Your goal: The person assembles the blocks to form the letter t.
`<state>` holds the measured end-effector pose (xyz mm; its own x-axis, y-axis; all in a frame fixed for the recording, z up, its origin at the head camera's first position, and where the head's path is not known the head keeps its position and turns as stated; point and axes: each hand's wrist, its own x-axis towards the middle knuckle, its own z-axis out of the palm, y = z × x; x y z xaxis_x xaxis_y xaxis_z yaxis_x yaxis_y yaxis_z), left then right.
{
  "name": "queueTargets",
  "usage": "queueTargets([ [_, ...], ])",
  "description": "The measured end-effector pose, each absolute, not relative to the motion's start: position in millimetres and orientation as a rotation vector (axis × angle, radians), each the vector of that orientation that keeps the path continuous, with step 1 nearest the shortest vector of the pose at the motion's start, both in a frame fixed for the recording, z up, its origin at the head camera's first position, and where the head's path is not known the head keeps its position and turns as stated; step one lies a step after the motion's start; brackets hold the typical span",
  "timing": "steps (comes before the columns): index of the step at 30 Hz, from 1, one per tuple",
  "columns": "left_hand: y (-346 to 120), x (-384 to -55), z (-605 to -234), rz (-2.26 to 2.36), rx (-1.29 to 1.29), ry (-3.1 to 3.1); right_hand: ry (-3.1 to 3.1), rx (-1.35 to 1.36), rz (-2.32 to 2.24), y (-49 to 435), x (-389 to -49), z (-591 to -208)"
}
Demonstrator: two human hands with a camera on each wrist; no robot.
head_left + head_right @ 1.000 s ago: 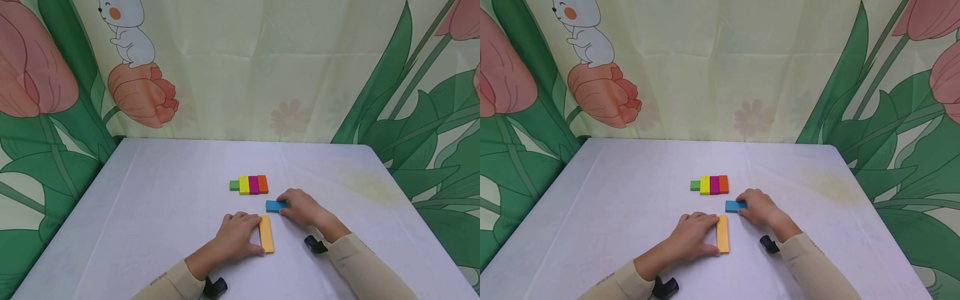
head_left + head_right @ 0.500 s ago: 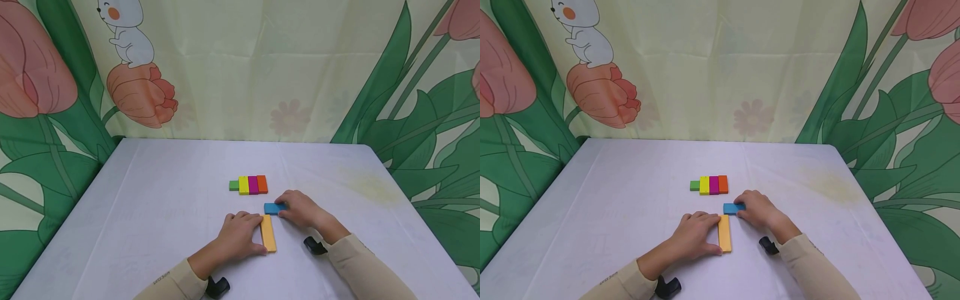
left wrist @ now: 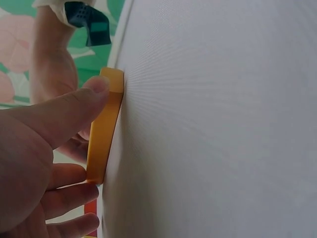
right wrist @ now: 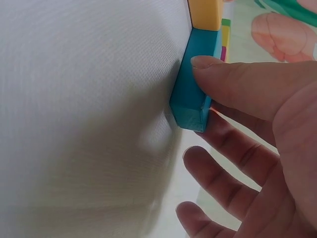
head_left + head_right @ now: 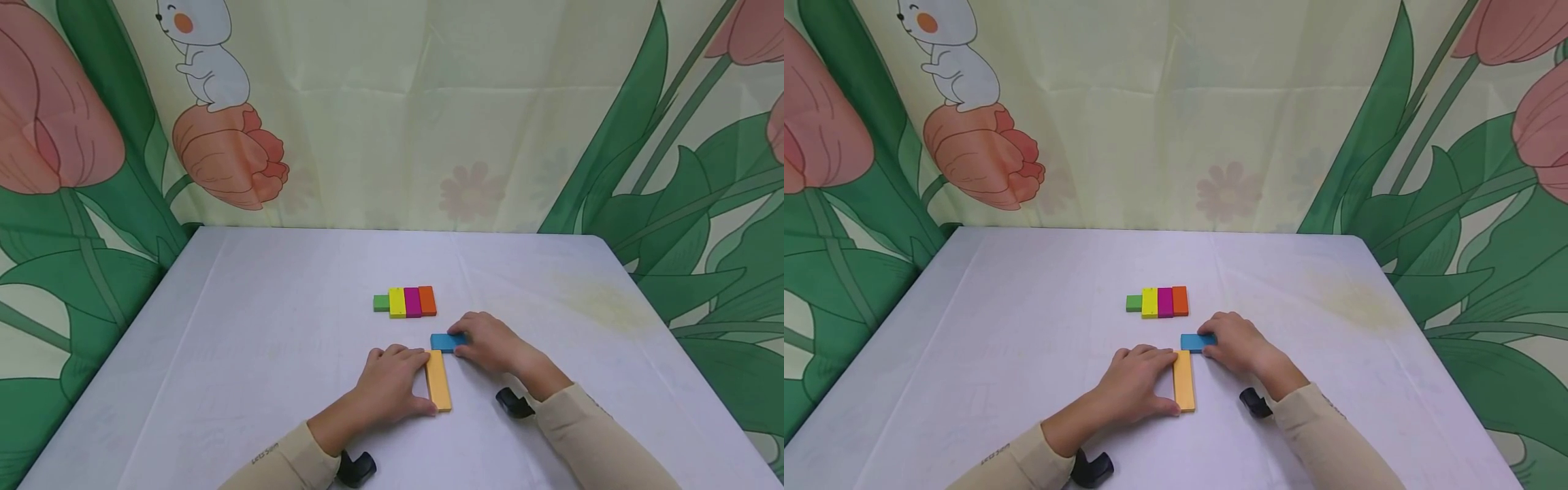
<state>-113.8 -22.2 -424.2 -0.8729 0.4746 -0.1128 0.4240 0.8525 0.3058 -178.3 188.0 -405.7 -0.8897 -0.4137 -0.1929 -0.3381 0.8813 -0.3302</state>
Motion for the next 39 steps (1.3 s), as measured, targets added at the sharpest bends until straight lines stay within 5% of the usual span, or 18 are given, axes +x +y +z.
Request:
queueTargets([
  [39,-18.6,-114.9,-422.6,0.397,0.702,2.843,2.744,-0.598,-0.482,191.6,-184.8,-408.1],
])
